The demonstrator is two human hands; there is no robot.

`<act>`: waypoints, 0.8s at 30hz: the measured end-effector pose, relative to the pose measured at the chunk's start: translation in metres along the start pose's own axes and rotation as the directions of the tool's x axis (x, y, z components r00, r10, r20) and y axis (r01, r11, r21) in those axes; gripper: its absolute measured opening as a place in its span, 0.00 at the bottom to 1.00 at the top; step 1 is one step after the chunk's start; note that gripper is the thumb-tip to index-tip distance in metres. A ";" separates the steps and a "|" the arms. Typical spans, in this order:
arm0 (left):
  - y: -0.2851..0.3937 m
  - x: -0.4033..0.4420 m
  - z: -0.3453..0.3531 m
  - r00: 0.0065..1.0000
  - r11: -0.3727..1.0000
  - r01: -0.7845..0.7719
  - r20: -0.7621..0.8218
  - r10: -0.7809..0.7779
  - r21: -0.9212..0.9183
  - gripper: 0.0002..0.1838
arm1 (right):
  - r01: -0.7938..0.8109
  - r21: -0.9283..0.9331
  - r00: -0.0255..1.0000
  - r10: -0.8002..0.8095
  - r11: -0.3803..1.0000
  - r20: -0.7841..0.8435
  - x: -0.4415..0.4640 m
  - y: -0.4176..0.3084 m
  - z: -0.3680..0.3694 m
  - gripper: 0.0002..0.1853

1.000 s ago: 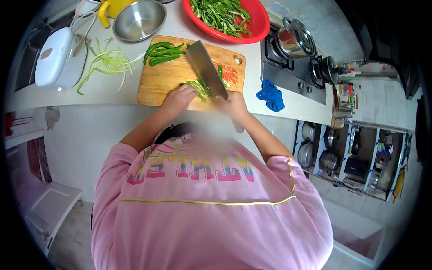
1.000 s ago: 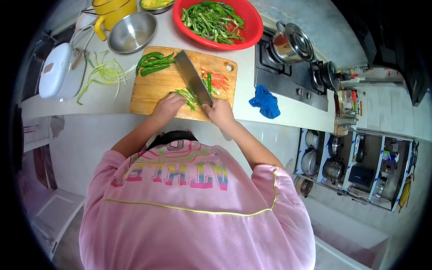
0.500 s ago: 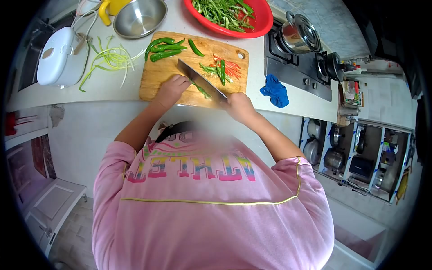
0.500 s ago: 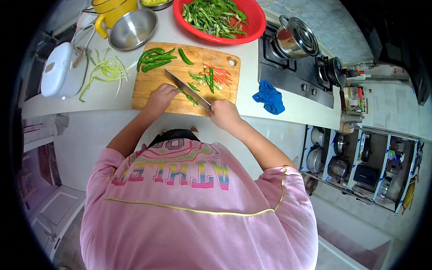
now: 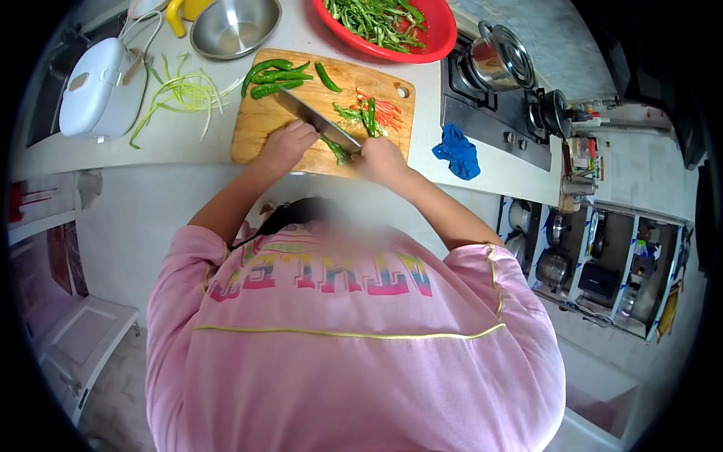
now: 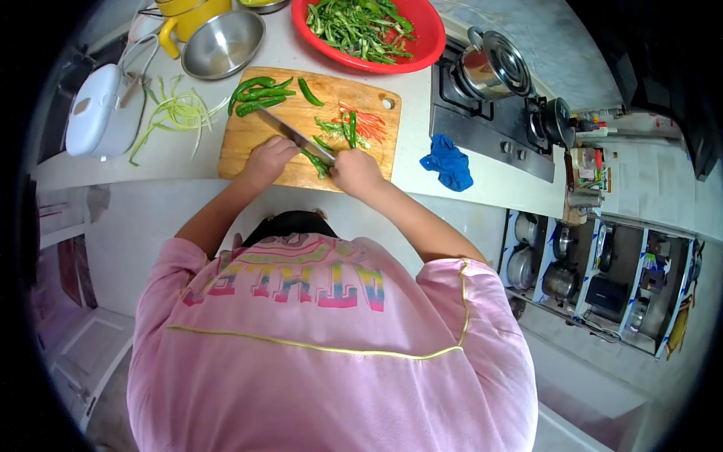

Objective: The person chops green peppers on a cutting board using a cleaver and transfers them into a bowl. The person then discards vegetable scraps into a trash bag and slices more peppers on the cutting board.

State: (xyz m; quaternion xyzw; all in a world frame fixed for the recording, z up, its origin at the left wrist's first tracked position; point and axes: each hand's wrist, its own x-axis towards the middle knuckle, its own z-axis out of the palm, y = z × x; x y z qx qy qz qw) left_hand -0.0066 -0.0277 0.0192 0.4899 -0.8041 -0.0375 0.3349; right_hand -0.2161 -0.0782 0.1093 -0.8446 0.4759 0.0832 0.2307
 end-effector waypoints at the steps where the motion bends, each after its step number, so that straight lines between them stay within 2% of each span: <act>1: 0.000 0.000 0.000 1.000 1.000 -0.001 0.003 0.001 0.000 0.10 | -0.006 0.074 0.999 0.009 0.997 -0.041 -0.003 0.007 0.000 0.14; 3: -0.003 0.001 0.002 1.000 1.000 -0.011 -0.017 0.011 0.011 0.09 | -0.048 0.196 0.990 0.073 0.979 -0.123 -0.008 0.015 0.000 0.16; 6: -0.002 -0.002 0.005 0.999 0.999 -0.010 -0.042 0.011 0.032 0.08 | -0.132 0.371 0.968 0.200 0.919 -0.153 -0.029 0.017 -0.010 0.16; 11: 0.008 0.005 -0.001 0.996 0.993 0.002 -0.086 0.008 0.122 0.08 | -0.093 0.239 0.990 0.115 0.966 -0.078 -0.047 0.021 -0.011 0.17; 12: 0.008 0.005 0.001 0.996 0.995 -0.046 -0.073 0.052 0.086 0.08 | -0.087 0.212 0.993 0.102 0.973 -0.064 -0.050 0.018 -0.011 0.17; 15: 0.008 0.008 0.006 0.985 0.988 -0.156 -0.071 0.155 -0.005 0.09 | -0.181 0.364 0.981 0.196 0.914 -0.006 -0.050 0.017 -0.001 0.16; 17: 0.012 0.015 0.008 0.977 0.981 -0.187 -0.109 0.181 -0.044 0.11 | -0.169 0.373 0.980 0.198 0.912 -0.038 -0.049 0.020 0.002 0.16; 20: 0.003 0.008 0.006 0.977 0.995 -0.057 0.199 0.072 -0.081 0.13 | -0.152 0.334 0.977 0.192 0.930 -0.090 -0.051 0.021 -0.004 0.17; 24: -0.007 -0.002 -0.002 0.999 0.997 -0.036 -0.003 0.036 -0.071 0.12 | -0.164 0.391 0.969 0.222 0.906 -0.108 -0.051 0.028 -0.007 0.17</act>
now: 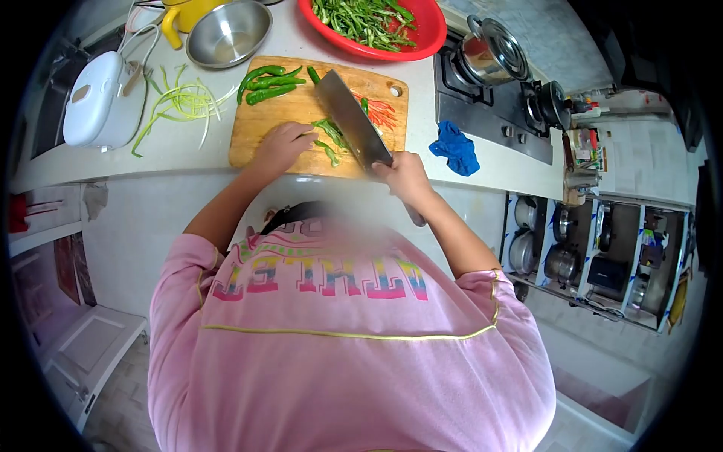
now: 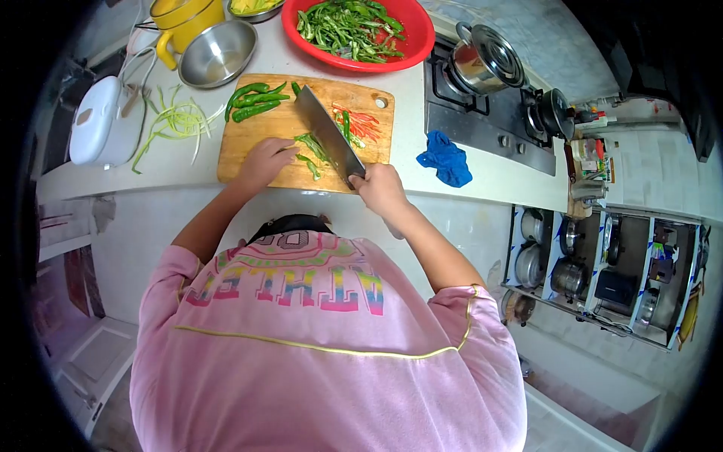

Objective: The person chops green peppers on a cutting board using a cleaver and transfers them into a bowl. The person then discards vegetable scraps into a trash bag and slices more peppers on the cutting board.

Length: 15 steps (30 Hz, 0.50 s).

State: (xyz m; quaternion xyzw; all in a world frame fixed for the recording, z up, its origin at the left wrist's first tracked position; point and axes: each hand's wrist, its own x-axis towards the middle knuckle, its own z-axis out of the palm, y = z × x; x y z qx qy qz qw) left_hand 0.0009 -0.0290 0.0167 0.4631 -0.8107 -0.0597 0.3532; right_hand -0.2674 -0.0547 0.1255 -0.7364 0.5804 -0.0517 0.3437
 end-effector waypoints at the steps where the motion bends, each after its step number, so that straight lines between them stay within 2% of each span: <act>1: -0.003 -0.003 -0.004 0.999 0.999 0.033 -0.040 -0.033 -0.005 0.11 | -0.037 0.030 0.999 0.037 0.999 0.026 -0.001 -0.002 -0.002 0.16; 2: -0.008 -0.004 -0.007 0.995 0.998 0.063 -0.080 -0.064 -0.010 0.09 | -0.075 0.060 0.996 0.072 0.995 0.052 -0.004 -0.005 -0.005 0.15; 3: -0.012 -0.003 -0.016 0.980 0.987 0.157 -0.122 -0.159 -0.025 0.09 | -0.113 0.092 0.991 0.106 0.989 0.078 -0.005 -0.011 -0.008 0.14; 6: -0.022 0.003 -0.045 0.884 0.917 0.393 -0.246 -0.398 -0.072 0.07 | -0.024 0.072 0.974 0.007 0.997 0.225 -0.007 -0.028 -0.007 0.14; 8: -0.032 0.010 -0.058 0.799 0.868 0.487 -0.356 -0.485 -0.092 0.07 | 0.161 0.065 0.969 -0.170 0.985 0.180 0.004 -0.016 0.021 0.12; 9: -0.037 0.012 -0.062 0.762 0.825 0.552 -0.330 -0.557 -0.119 0.07 | 0.254 0.055 0.953 -0.260 0.966 0.157 0.013 -0.005 0.040 0.12; 10: -0.041 0.013 -0.064 0.764 0.826 0.548 -0.325 -0.558 -0.131 0.07 | 0.345 0.041 0.928 -0.347 0.938 0.136 0.020 -0.002 0.050 0.11; 11: -0.046 0.013 -0.063 0.764 0.826 0.546 -0.320 -0.560 -0.143 0.07 | 0.325 -0.014 0.928 -0.316 0.946 0.197 0.029 0.004 0.056 0.11; 12: -0.050 0.013 -0.062 0.763 0.823 0.546 -0.316 -0.565 -0.155 0.08 | 0.346 -0.011 0.929 -0.341 0.938 0.142 0.036 0.015 0.062 0.11; 14: -0.050 0.020 -0.060 0.786 0.841 0.522 -0.302 -0.540 -0.145 0.07 | 0.315 -0.044 0.941 -0.305 0.948 0.149 0.044 0.026 0.053 0.11; 15: -0.048 0.027 -0.057 0.809 0.862 0.494 -0.304 -0.503 -0.113 0.07 | 0.394 -0.035 0.913 -0.387 0.918 0.129 0.049 0.036 0.045 0.11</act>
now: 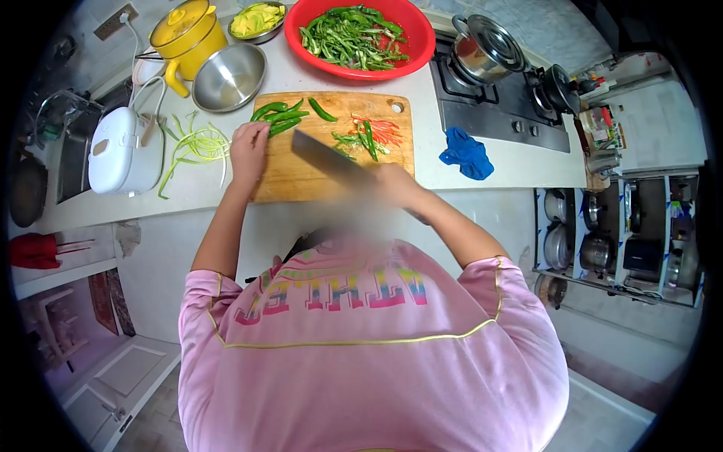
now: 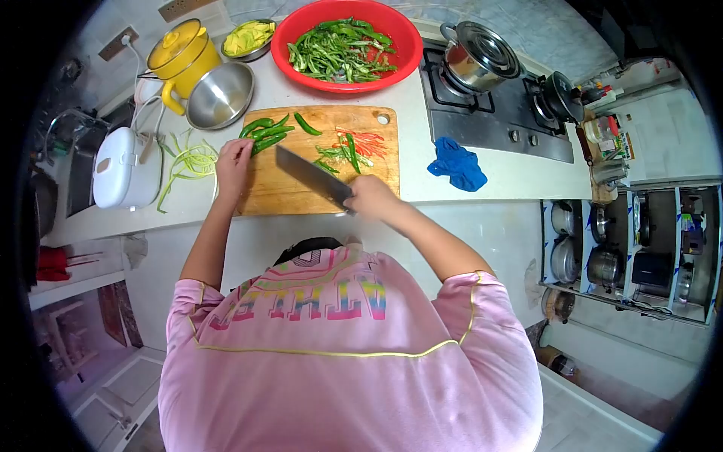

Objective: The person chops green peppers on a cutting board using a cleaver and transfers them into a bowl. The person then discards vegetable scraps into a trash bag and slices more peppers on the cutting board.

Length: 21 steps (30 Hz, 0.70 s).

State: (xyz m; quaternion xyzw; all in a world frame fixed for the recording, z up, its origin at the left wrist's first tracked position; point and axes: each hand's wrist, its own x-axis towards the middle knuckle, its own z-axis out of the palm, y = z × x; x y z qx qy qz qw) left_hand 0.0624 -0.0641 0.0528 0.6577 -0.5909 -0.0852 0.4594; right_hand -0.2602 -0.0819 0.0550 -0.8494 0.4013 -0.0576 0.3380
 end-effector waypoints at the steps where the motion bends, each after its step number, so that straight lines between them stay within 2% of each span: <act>1: 0.006 0.004 0.004 0.999 0.999 -0.042 0.006 0.042 0.019 0.07 | -0.109 0.045 0.994 0.108 0.993 0.022 -0.004 -0.006 -0.015 0.11; 3: 0.016 0.016 0.018 0.972 0.972 -0.220 0.099 0.212 0.082 0.08 | -0.323 0.124 0.946 0.315 0.938 0.081 -0.013 -0.020 -0.048 0.11; 6: 0.022 0.038 0.055 0.886 0.892 -0.436 0.234 0.401 0.120 0.11 | -0.419 0.230 0.906 0.422 0.879 0.035 -0.022 -0.021 -0.068 0.11; 8: 0.022 0.049 0.077 0.812 0.828 -0.545 0.330 0.482 0.131 0.12 | -0.401 0.295 0.900 0.433 0.868 -0.050 -0.030 -0.024 -0.074 0.11; 11: 0.031 0.058 0.091 0.759 0.778 -0.565 0.543 0.360 0.275 0.11 | -0.406 0.395 0.860 0.491 0.824 -0.141 -0.047 -0.031 -0.083 0.12; 14: 0.037 0.062 0.087 0.781 0.793 -0.580 0.402 0.477 0.186 0.09 | -0.411 0.463 0.821 0.540 0.785 -0.187 -0.065 -0.031 -0.088 0.11; 17: 0.070 0.050 0.056 0.826 0.811 -0.550 0.276 0.492 0.200 0.10 | -0.410 0.516 0.803 0.566 0.752 -0.186 -0.075 -0.023 -0.086 0.11; 18: 0.074 0.039 0.047 0.793 0.805 -0.563 0.396 0.463 0.187 0.12 | -0.410 0.533 0.800 0.572 0.740 -0.179 -0.078 -0.020 -0.082 0.11; 21: 0.066 -0.015 0.047 0.757 0.925 -0.380 0.573 0.314 -0.006 0.14 | -0.403 0.540 0.814 0.559 0.739 -0.157 -0.072 -0.015 -0.068 0.11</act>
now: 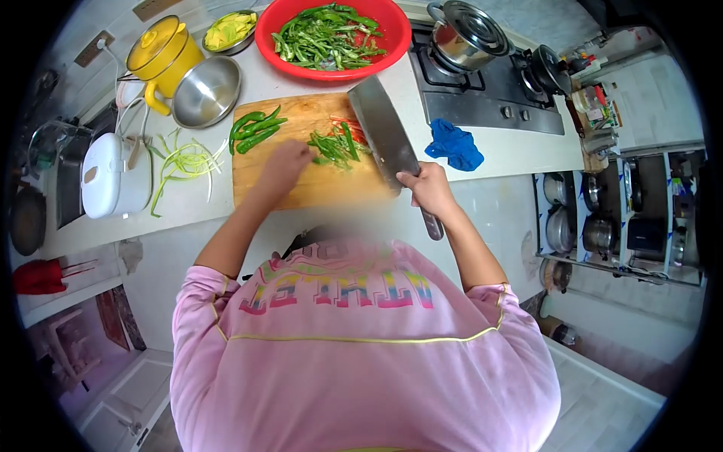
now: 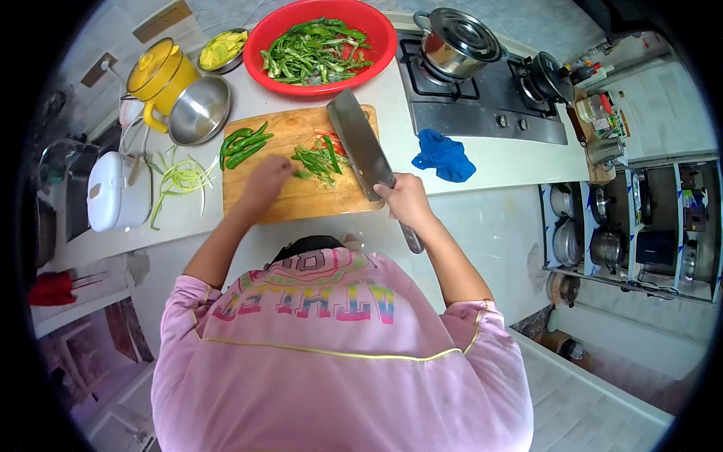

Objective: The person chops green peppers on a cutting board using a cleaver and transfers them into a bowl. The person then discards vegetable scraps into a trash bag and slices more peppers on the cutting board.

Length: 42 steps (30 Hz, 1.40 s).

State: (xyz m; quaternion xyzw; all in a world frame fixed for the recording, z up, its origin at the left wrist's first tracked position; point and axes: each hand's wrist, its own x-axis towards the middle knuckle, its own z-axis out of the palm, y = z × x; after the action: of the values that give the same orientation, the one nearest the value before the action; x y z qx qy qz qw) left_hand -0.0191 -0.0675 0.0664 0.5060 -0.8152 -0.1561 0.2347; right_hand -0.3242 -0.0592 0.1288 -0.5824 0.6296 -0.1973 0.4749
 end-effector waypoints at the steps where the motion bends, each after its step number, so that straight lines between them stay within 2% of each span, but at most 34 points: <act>1: -0.004 -0.010 0.011 0.996 0.997 -0.073 -0.040 0.074 0.026 0.14 | 0.007 0.001 1.000 -0.007 1.000 0.027 0.001 -0.003 0.006 0.12; 3: -0.006 -0.025 0.023 0.969 0.974 -0.214 -0.111 0.222 0.079 0.15 | 0.024 -0.073 0.996 -0.018 0.997 0.088 0.002 -0.012 0.017 0.13; 6: -0.005 -0.034 0.024 0.983 0.987 -0.158 -0.088 0.161 0.039 0.16 | 0.088 -0.201 0.985 -0.055 0.976 0.163 0.003 -0.023 0.034 0.13; 9: -0.011 -0.040 0.024 0.954 0.975 -0.219 -0.201 0.224 0.044 0.16 | 0.219 -0.322 0.966 -0.158 0.921 0.204 0.008 -0.030 0.050 0.14; 12: -0.007 -0.041 0.020 0.940 0.959 -0.282 -0.189 0.284 0.041 0.15 | 0.230 -0.432 0.961 -0.133 0.872 0.241 0.011 -0.039 0.058 0.14; 15: -0.001 -0.041 0.031 0.933 0.964 -0.262 -0.245 0.264 0.040 0.14 | 0.331 -0.532 0.938 -0.211 0.779 0.274 0.011 -0.041 0.059 0.12; 20: -0.001 -0.039 0.038 0.951 0.978 -0.206 -0.229 0.205 0.022 0.14 | 0.333 -0.640 0.938 -0.174 0.692 0.299 0.008 -0.050 0.060 0.11; 27: -0.008 -0.038 0.041 0.954 0.978 -0.209 -0.221 0.204 -0.002 0.14 | 0.342 -0.716 0.935 -0.144 0.609 0.325 0.012 -0.049 0.060 0.13; 30: -0.008 -0.038 0.040 0.951 0.979 -0.205 -0.241 0.195 -0.016 0.15 | 0.319 -0.718 0.939 -0.106 0.618 0.326 0.014 -0.053 0.056 0.13; 33: -0.006 -0.038 0.034 0.958 0.980 -0.194 -0.224 0.181 -0.039 0.14 | 0.325 -0.686 0.942 -0.159 0.651 0.296 0.017 -0.042 0.056 0.12; 36: -0.009 -0.037 0.038 0.969 0.983 -0.181 -0.181 0.171 -0.041 0.14 | 0.360 -0.697 0.925 -0.140 0.620 0.354 0.019 -0.044 0.057 0.12; 39: -0.008 -0.038 0.035 0.965 0.979 -0.199 -0.183 0.186 -0.055 0.14 | 0.327 -0.693 0.939 -0.135 0.642 0.318 0.022 -0.039 0.065 0.14; 42: -0.008 -0.034 0.038 0.916 0.953 -0.299 -0.266 0.301 0.048 0.14 | 0.330 -0.700 0.931 -0.093 0.634 0.354 0.026 -0.036 0.068 0.13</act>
State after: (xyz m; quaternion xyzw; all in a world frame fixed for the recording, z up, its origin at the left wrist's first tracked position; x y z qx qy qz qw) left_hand -0.0210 -0.0399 0.0228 0.3924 -0.8439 -0.0452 0.3631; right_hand -0.2445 -0.0713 0.1163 -0.8179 0.5056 0.1106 0.2514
